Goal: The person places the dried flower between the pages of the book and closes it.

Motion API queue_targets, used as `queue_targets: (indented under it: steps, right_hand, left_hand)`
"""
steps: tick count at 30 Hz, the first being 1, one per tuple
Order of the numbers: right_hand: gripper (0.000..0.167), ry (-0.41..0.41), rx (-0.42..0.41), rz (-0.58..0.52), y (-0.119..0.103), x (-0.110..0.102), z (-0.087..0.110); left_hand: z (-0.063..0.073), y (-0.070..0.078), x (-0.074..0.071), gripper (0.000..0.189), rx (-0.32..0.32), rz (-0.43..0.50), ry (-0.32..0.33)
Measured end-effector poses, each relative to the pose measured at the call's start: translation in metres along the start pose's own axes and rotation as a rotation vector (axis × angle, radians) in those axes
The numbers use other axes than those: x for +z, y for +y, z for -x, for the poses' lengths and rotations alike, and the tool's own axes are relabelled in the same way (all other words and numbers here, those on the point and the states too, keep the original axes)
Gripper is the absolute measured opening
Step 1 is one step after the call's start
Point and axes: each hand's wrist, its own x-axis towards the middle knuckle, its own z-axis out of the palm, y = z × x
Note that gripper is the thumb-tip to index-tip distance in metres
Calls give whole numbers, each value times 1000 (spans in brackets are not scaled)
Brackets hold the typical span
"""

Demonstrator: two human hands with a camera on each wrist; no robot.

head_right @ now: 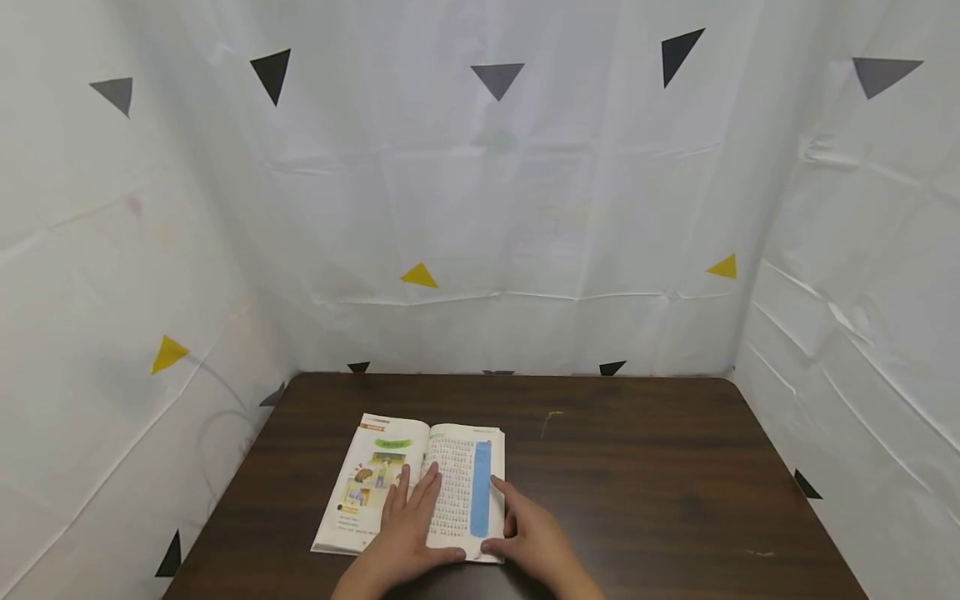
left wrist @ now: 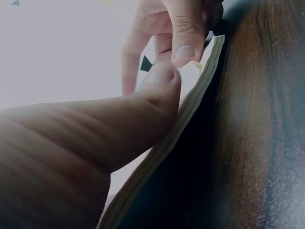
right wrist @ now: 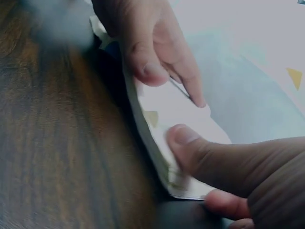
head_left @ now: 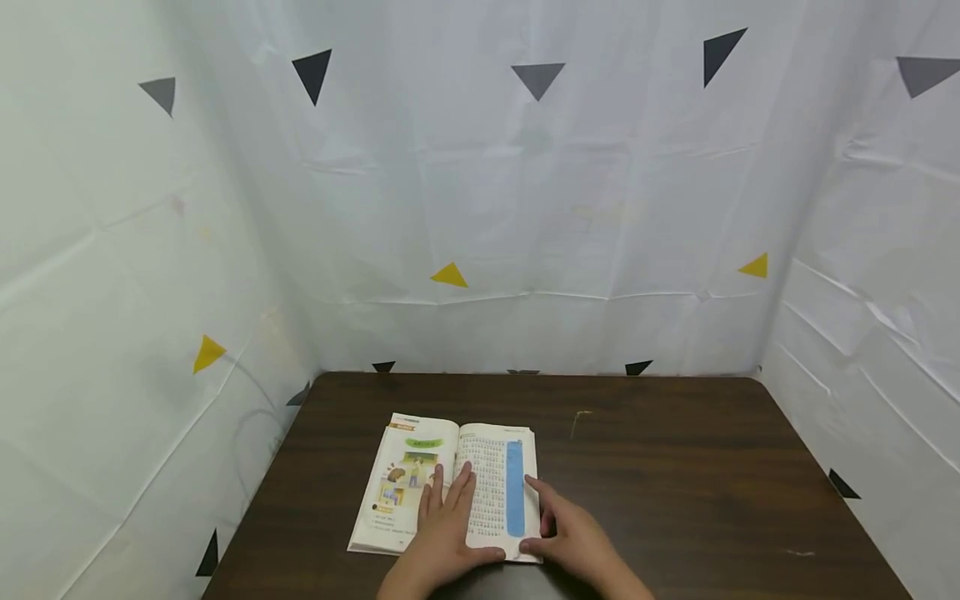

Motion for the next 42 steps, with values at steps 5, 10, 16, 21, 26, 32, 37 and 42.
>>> queue_targets:
  steps: [5, 10, 16, 21, 26, 32, 37, 42]
  right_hand:
    - [90, 109, 65, 31, -1, 8, 1]
    - [55, 168, 92, 63, -7, 12, 2]
    - [39, 173, 66, 49, -9, 13, 3]
    - [18, 224, 16, -176, -11, 15, 4]
    - [11, 333, -106, -227, -14, 21, 3]
    - [23, 245, -237, -250, -15, 25, 5]
    - [35, 7, -386, -409, -12, 28, 4]
    - [43, -123, -362, -421, -9, 31, 2]
  left_hand:
    - [-2, -1, 1, 138, -17, -18, -21]
    - [-3, -3, 3, 141, -13, -52, -20]
    - [-2, -2, 2, 140, -11, -48, -20]
    - [-2, -1, 1, 140, -19, -39, -27]
    - [-2, 0, 0, 141, -23, -37, -27]
    - [-2, 1, 0, 140, -4, -41, -18]
    - [-2, -2, 3, 140, 14, -46, -8]
    - [1, -2, 4, 134, 35, -138, -24]
